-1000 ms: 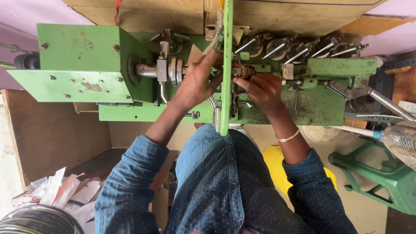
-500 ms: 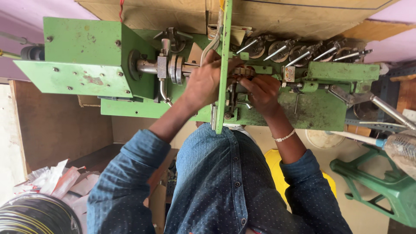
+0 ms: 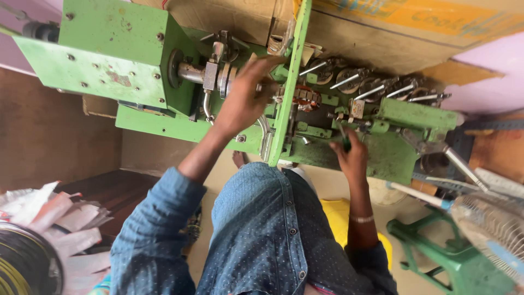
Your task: The person uses a screwdriver to adjust and tighten components on a green industrial machine. They then operate the machine's control panel to test the assembly.
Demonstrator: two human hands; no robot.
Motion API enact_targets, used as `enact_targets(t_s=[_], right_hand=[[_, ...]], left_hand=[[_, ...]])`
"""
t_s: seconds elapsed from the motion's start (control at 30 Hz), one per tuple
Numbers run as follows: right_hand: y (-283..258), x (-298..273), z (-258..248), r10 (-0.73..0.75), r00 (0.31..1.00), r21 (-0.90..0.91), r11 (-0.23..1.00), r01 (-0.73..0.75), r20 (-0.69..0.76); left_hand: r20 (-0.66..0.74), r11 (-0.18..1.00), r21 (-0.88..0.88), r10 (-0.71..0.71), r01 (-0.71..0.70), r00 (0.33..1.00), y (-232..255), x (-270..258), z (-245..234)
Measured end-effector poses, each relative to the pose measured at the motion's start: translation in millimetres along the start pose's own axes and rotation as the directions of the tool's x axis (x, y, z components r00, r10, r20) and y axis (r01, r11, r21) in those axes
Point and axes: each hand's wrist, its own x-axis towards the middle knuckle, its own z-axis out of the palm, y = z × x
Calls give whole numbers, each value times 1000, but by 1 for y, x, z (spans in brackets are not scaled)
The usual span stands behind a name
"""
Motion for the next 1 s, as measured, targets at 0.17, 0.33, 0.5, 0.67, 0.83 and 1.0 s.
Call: enact_targets(t_s=[0.17, 0.33, 0.5, 0.67, 0.83, 1.0], right_hand=[[39, -26, -28, -275, 952, -131, 947, 292, 135], [53, -4, -31, -547, 815, -121, 811, 573, 193], [56, 28, -45, -465, 885, 310, 844, 438, 12], [29, 83, -73, -259, 957, 558, 817, 145, 131], [-28, 128, -103, -367, 852, 508, 849, 143, 374], [-76, 145, -105, -718, 666, 469, 667, 579, 200]], left_hand=[[-347, 740, 658, 459, -137, 818, 60, -92, 10], [120, 498, 629, 696, -597, 708, 73, -140, 91], [-114, 584, 755, 566, -299, 817, 39, -111, 160], [-539, 707, 701, 441, 92, 717, 11, -82, 194], [-691, 695, 663, 425, 279, 585, -1, -61, 207], [-742, 655, 647, 422, 391, 520, -8, -46, 211]])
